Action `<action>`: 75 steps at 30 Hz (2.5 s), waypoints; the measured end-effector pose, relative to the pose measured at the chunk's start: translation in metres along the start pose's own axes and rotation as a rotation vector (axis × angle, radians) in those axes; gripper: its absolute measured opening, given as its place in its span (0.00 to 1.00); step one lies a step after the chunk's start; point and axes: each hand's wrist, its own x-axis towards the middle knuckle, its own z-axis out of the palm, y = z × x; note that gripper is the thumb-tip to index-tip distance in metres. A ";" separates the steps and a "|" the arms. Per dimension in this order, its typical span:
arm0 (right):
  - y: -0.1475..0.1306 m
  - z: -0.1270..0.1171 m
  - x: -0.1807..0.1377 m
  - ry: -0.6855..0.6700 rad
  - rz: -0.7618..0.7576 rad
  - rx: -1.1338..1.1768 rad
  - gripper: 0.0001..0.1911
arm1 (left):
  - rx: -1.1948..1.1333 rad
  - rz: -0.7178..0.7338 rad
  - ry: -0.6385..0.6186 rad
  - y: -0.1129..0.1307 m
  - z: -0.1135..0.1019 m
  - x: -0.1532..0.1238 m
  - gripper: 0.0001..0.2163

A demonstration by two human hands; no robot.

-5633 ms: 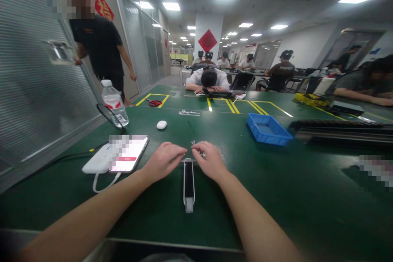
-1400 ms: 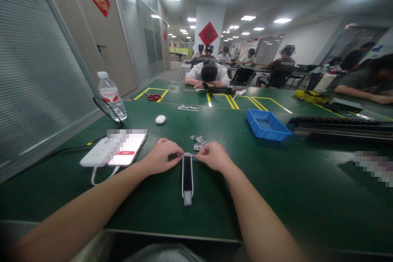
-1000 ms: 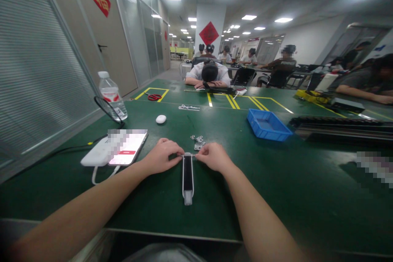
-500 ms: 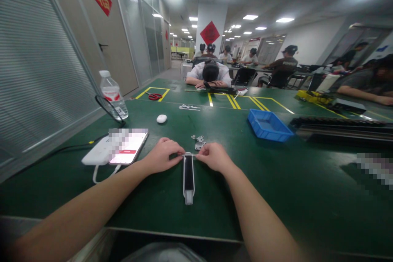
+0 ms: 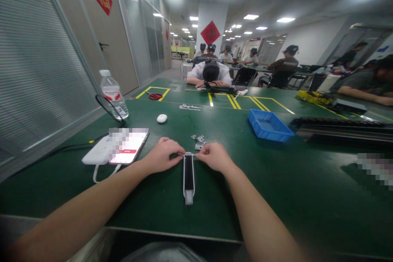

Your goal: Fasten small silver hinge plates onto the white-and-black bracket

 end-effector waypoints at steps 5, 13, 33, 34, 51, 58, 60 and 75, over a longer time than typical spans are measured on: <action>-0.001 0.000 0.000 0.010 0.002 -0.002 0.11 | 0.004 -0.002 0.002 0.001 -0.001 0.000 0.06; -0.002 0.000 -0.001 -0.011 0.002 0.018 0.08 | 0.001 -0.010 -0.008 0.001 -0.001 0.000 0.06; 0.006 0.003 0.002 -0.003 -0.053 0.038 0.04 | 0.011 0.017 0.013 -0.003 0.004 0.000 0.05; 0.006 0.003 0.002 -0.002 -0.049 0.043 0.04 | 0.010 0.018 0.017 -0.003 0.004 0.000 0.05; 0.009 0.003 0.004 -0.013 -0.067 0.083 0.05 | -0.003 0.014 0.012 -0.002 0.002 0.000 0.05; 0.008 0.000 0.003 0.001 -0.061 0.044 0.04 | -0.003 0.010 0.016 -0.003 0.003 0.000 0.05; 0.008 0.000 0.003 0.008 -0.064 -0.020 0.06 | 0.005 0.012 0.015 -0.003 0.004 0.000 0.05; -0.002 0.005 0.000 -0.003 -0.084 -0.092 0.03 | -0.010 0.006 -0.001 0.000 0.001 0.001 0.06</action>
